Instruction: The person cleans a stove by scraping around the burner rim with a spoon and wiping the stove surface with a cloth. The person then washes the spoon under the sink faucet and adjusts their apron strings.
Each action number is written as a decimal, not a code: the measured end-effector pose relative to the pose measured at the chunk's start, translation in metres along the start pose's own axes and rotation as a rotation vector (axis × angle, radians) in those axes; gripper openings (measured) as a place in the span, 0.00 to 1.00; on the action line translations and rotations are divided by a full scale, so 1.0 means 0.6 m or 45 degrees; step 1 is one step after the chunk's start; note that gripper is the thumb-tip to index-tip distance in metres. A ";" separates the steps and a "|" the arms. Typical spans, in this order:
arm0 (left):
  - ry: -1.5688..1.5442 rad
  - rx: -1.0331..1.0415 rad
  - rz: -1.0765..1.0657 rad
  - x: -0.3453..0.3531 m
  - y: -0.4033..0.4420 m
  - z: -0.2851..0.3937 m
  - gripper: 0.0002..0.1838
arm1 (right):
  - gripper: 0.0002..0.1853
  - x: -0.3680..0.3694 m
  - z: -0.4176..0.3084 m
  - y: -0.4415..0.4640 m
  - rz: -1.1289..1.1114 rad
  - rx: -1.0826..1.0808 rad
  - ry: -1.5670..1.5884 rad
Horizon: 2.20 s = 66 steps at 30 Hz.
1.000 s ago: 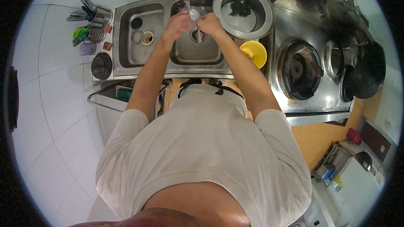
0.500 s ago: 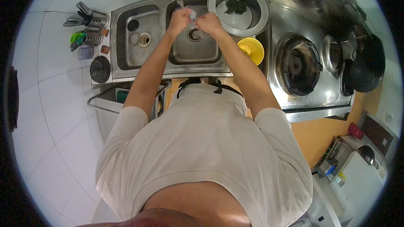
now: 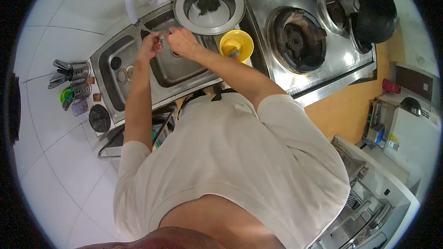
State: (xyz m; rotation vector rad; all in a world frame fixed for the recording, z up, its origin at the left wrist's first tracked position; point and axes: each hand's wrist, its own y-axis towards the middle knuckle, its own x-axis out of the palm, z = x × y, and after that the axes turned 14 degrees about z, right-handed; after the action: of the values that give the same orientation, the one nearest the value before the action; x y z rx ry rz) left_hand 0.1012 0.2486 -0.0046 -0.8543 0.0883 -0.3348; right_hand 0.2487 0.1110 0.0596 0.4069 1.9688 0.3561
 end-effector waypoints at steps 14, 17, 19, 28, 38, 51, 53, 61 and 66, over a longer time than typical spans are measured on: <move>-0.162 -0.019 -0.086 -0.024 -0.049 0.022 0.08 | 0.05 0.006 0.006 0.010 0.092 0.094 0.340; -0.104 0.045 -0.121 -0.023 -0.051 0.018 0.09 | 0.05 0.003 0.007 0.019 0.086 0.009 0.382; -0.145 0.031 -0.088 -0.033 -0.022 0.008 0.08 | 0.05 0.000 -0.001 0.024 0.029 0.056 0.363; -0.280 0.283 -0.029 -0.053 -0.015 -0.035 0.19 | 0.06 -0.026 -0.003 0.042 0.070 0.114 0.413; 0.259 0.454 0.035 -0.047 0.062 -0.098 0.13 | 0.09 -0.041 0.026 0.005 -0.101 0.157 0.185; 0.883 0.977 0.627 -0.019 -0.030 -0.253 0.19 | 0.15 -0.055 0.023 -0.030 -0.317 0.075 0.430; 0.757 0.920 0.515 -0.024 -0.035 -0.263 0.21 | 0.11 -0.024 -0.031 -0.024 -0.338 0.155 0.595; 0.601 1.176 0.436 -0.084 -0.003 -0.289 0.22 | 0.11 0.160 -0.343 0.139 -0.431 0.295 1.264; 0.541 0.948 0.269 -0.151 -0.075 -0.248 0.19 | 0.12 0.344 -0.559 0.311 -0.178 -0.040 1.116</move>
State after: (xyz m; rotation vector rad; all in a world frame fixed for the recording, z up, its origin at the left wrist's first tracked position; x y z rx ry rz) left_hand -0.0266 0.1428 -0.0736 -0.0249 0.4180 -0.3130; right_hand -0.1152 0.3459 0.1086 0.0778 2.8183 0.5307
